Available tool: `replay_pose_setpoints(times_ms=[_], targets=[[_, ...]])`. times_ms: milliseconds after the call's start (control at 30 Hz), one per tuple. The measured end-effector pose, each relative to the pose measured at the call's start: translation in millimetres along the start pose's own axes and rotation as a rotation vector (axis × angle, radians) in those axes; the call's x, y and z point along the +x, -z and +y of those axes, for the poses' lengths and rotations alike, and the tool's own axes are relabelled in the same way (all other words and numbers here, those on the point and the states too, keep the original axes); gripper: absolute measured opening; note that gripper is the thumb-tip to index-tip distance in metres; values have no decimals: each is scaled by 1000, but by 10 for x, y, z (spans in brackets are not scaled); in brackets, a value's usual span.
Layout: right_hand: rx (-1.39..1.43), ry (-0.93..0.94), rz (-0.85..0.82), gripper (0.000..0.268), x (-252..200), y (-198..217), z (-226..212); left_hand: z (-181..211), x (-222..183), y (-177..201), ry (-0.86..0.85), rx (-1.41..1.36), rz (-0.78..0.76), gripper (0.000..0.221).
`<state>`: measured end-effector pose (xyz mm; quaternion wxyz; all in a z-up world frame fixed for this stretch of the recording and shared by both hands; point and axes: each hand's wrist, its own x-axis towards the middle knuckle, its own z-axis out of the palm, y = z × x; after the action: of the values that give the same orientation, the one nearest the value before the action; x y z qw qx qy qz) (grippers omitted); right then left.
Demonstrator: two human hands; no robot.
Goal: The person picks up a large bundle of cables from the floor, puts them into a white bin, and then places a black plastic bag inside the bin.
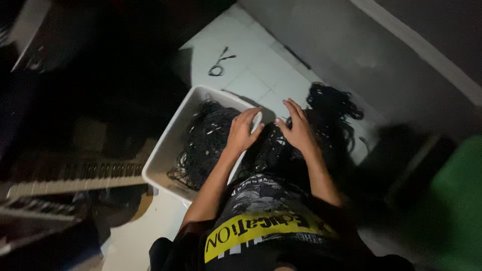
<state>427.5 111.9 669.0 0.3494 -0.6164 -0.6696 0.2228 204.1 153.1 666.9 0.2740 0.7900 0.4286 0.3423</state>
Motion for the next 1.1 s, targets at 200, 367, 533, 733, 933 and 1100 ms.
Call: replay_pose_setpoints(times_ms=[200, 367, 533, 733, 933, 1100], targets=[[-135, -243, 55, 63, -221, 449, 349, 279, 365, -485, -94, -60, -100, 53], [-107, -149, 203, 63, -353, 737, 611, 413, 585, -731, -139, -77, -148, 53], [-72, -197, 273, 63, -416, 934, 620, 518, 727, -875, -161, -107, -200, 53], [-16, -293, 243, 63, -404, 1004, 712, 695, 870, -1027, -186, -140, -225, 50], [-39, -287, 246, 65, -276, 1004, 988, 710, 1127, -1214, -162, -216, -246, 50], [-68, -275, 242, 67, 35, 1066, 1348, 529, 1514, -1481, -169, -192, -245, 47]])
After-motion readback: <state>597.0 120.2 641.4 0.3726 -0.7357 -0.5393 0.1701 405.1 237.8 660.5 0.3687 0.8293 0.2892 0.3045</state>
